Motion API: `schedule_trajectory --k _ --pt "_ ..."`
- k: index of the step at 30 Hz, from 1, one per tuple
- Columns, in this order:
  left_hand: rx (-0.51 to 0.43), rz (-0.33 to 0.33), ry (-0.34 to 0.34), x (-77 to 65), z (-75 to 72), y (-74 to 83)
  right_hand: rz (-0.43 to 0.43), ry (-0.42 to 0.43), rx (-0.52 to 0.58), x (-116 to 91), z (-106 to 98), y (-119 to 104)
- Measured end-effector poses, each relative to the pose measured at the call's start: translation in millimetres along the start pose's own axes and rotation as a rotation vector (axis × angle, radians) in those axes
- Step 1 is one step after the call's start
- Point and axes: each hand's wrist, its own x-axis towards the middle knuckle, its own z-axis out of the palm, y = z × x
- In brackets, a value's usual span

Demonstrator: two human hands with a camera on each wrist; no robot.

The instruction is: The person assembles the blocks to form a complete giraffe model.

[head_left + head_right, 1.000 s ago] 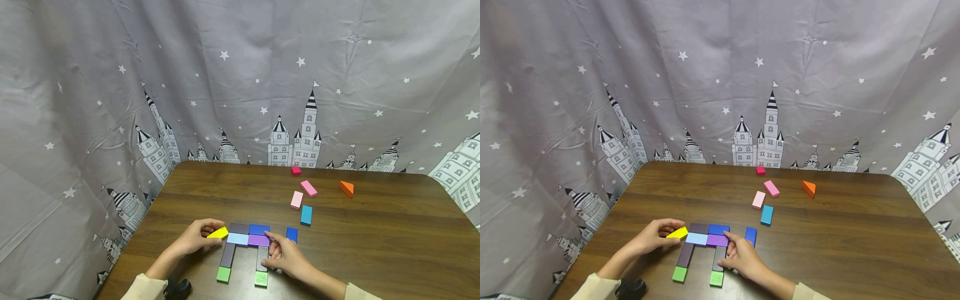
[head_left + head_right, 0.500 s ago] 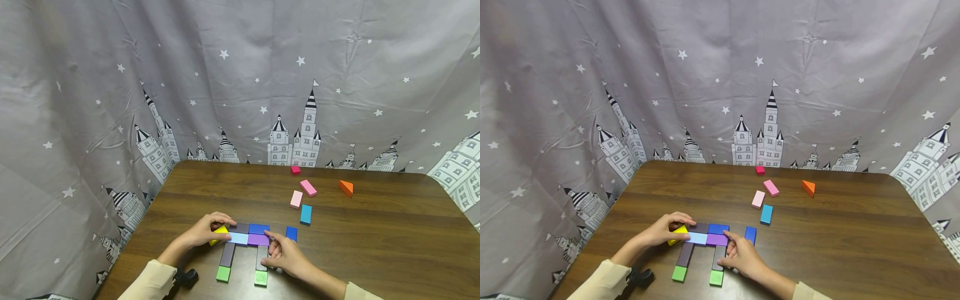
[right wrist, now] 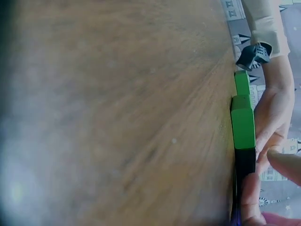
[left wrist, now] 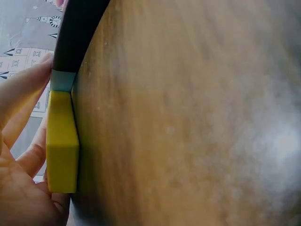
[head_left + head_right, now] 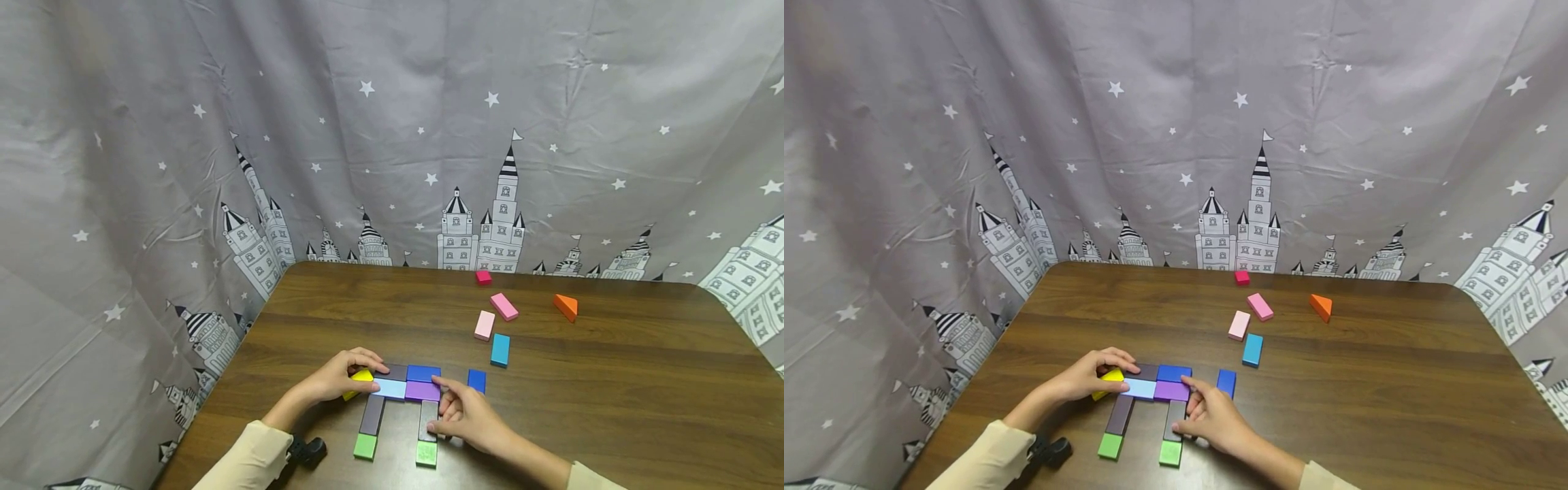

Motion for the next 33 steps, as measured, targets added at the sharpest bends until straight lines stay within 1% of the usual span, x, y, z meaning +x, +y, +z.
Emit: schedule_trajectory --k 2,5,8,11,15,18,22,25,27,29,30,33 --pt "0.002 0.001 -0.001 0.4 0.0 -0.7 -0.01 0.001 0.034 -1 -3 -2" --pt "0.005 0.0 -0.002 0.6 -0.3 -1.7 -0.047 0.02 0.04 -2 -11 -4" --pt "0.012 -0.002 -0.003 0.5 -0.5 -2.2 -0.091 0.053 -0.018 -2 -25 -8" --pt "0.009 -0.003 -0.003 0.8 -0.5 -1.7 -0.114 0.089 -0.083 -1 -41 -11" --pt "-0.005 -0.002 -0.006 1.2 -0.6 -0.7 -0.115 0.15 -0.162 -2 -59 -14" --pt "-0.005 -0.004 -0.005 1.0 -0.3 0.0 -0.102 0.195 -0.217 -4 -68 -13" --pt "0.0 -0.01 -0.006 0.8 0.1 -0.8 -0.062 0.24 -0.278 -8 -72 -7" --pt "0.007 -0.017 -0.009 1.2 0.2 -2.8 -0.02 0.254 -0.296 -11 -72 -2" --pt "0.009 -0.024 -0.01 1.4 0.3 -3.6 -0.012 0.255 -0.305 -12 -70 2" --pt "0.01 -0.023 -0.011 1.6 0.2 -4.2 -0.019 0.255 -0.321 -13 -69 4" --pt "0.009 -0.024 -0.012 1.8 0.2 -4.3 -0.042 0.255 -0.342 -13 -68 5" --pt "0.0 -0.03 -0.012 2.3 0.1 -3.8 -0.06 0.267 -0.364 -13 -66 7"
